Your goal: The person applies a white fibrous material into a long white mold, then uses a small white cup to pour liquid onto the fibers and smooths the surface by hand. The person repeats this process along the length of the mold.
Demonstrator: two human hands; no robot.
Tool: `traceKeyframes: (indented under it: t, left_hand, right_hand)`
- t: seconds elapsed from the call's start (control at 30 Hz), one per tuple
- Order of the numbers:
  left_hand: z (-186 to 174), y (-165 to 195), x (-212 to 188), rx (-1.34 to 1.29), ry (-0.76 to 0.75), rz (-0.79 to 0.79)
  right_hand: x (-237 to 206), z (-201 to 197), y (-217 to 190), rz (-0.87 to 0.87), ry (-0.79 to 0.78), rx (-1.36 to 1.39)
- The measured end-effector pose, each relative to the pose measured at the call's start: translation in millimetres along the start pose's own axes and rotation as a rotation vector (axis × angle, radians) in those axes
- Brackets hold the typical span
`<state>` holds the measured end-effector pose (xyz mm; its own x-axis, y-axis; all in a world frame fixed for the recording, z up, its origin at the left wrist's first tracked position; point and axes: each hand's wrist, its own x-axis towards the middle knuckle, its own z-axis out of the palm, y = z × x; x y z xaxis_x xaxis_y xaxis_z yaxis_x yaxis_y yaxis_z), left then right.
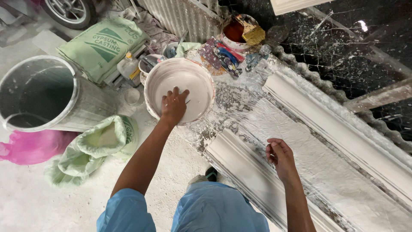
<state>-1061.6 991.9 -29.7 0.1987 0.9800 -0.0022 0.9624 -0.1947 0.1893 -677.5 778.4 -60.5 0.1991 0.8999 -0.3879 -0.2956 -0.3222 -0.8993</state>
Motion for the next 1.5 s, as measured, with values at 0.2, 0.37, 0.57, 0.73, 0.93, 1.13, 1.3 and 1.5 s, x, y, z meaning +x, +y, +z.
traceKeyframes:
  t: [0.2, 0.37, 0.57, 0.73, 0.93, 1.13, 1.3, 1.5]
  left_hand:
    - [13.2, -13.0, 15.2, -0.325, -0.081, -0.105]
    - [18.4, -43.2, 24.6, -1.077, -0.134, -0.404]
    - [15.3, -54.0, 25.9, -1.503, -0.181, -0.542]
    - [-15.9, -41.4, 19.0, -1.588, -0.191, -0.54]
    - [-65.0, 8.3, 7.4, -1.533, -0.22, -0.374]
    - [-70.6, 90.6, 7.8, -1.63, -0.429, -0.12]
    - [-29.3, 163.9, 19.6, -1.707, -0.648, -0.154]
    - [51.5, 227.3, 33.8, -1.691, -0.762, -0.161]
  right_hand:
    - [-7.8, -2.9, 5.2, -0.021, 0.021, -0.025]
    - [-3.9, -13.5, 11.9, -0.036, 0.001, 0.079]
    - [3.8, -29.8, 10.5, -0.063, 0.059, 0.099]
    - [0.6, -39.6, 3.5, -0.101, 0.102, 0.135]
    - [-17.4, -61.0, -1.3, -0.107, 0.236, 0.176]
    - [-54.4, -90.2, 5.1, -0.097, 0.389, 0.222]
    - [-88.8, -115.9, 14.4, -0.132, 0.495, 0.31]
    - [-123.7, -136.5, 24.7, -0.2, 0.585, 0.356]
